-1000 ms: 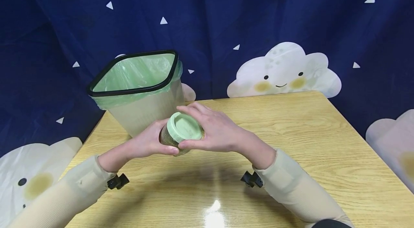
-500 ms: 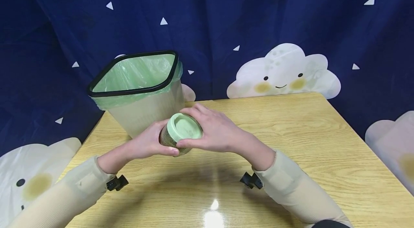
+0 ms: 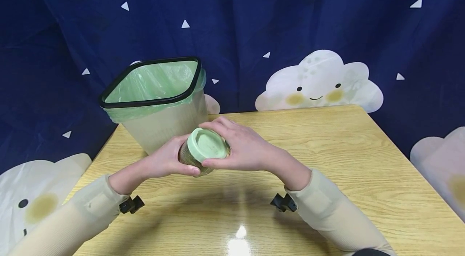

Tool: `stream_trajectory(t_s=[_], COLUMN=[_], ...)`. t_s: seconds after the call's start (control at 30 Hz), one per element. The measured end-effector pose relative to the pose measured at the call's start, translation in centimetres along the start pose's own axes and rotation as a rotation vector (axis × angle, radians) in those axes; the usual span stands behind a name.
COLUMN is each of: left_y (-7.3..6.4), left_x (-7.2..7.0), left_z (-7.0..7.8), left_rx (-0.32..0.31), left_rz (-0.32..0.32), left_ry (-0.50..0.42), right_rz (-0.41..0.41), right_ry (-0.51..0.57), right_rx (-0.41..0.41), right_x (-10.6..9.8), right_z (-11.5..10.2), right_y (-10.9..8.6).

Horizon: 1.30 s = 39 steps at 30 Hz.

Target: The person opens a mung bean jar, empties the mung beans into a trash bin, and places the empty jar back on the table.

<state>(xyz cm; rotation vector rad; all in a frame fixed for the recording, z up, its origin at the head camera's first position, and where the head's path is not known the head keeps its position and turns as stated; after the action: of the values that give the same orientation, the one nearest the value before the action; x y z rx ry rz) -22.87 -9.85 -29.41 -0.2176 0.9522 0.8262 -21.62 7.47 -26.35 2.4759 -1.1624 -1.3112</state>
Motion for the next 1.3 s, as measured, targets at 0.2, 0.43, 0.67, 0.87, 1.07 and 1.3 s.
stream_trajectory(t_s=[0.2,0.43,0.67,0.87,1.07,1.3], left_y=[-0.19,-0.15,0.0,0.16,0.24,0.18], left_x=[-0.01,-0.28,-0.48,-0.47,-0.33,-0.2], left_z=[-0.06,-0.07,-0.04,0.03,-0.07,-0.07], left_rx=[-0.008,-0.009,-0.009,0.0,-0.007,-0.007], left_rz=[-0.008,0.0,0.005,-0.003,-0.011,-0.021], left_ry=[-0.016,-0.021,-0.013,0.007,0.005,-0.019], right_rz=[-0.022,-0.002,0.024,0.024,0.004,-0.021], right_ry=[0.021,0.005,-0.039,-0.047,-0.013,0.027], right_rx=[-0.029,0.0,0.01,0.032,0.015,-0.011], right_x=[0.06,-0.05,-0.22,-0.35,-0.32,-0.22], right_z=[-0.05,-0.25,-0.56,-0.59,-0.46,-0.37], right_y=[-0.02,0.14,0.68,0.69,0.64,0.49])
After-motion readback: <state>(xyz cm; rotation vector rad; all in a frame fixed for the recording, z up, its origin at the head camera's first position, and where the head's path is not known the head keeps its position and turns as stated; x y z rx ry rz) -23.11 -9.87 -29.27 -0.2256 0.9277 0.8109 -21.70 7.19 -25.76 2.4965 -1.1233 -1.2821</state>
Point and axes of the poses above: each hand's wrist, its own y-axis towards the middle knuckle, its own x-axis out of the palm, z = x × y, the point moved 5 cm from there along y, towards the middle knuckle, and after that the axes turned 15 degrees about y, right-handed, at the moved point
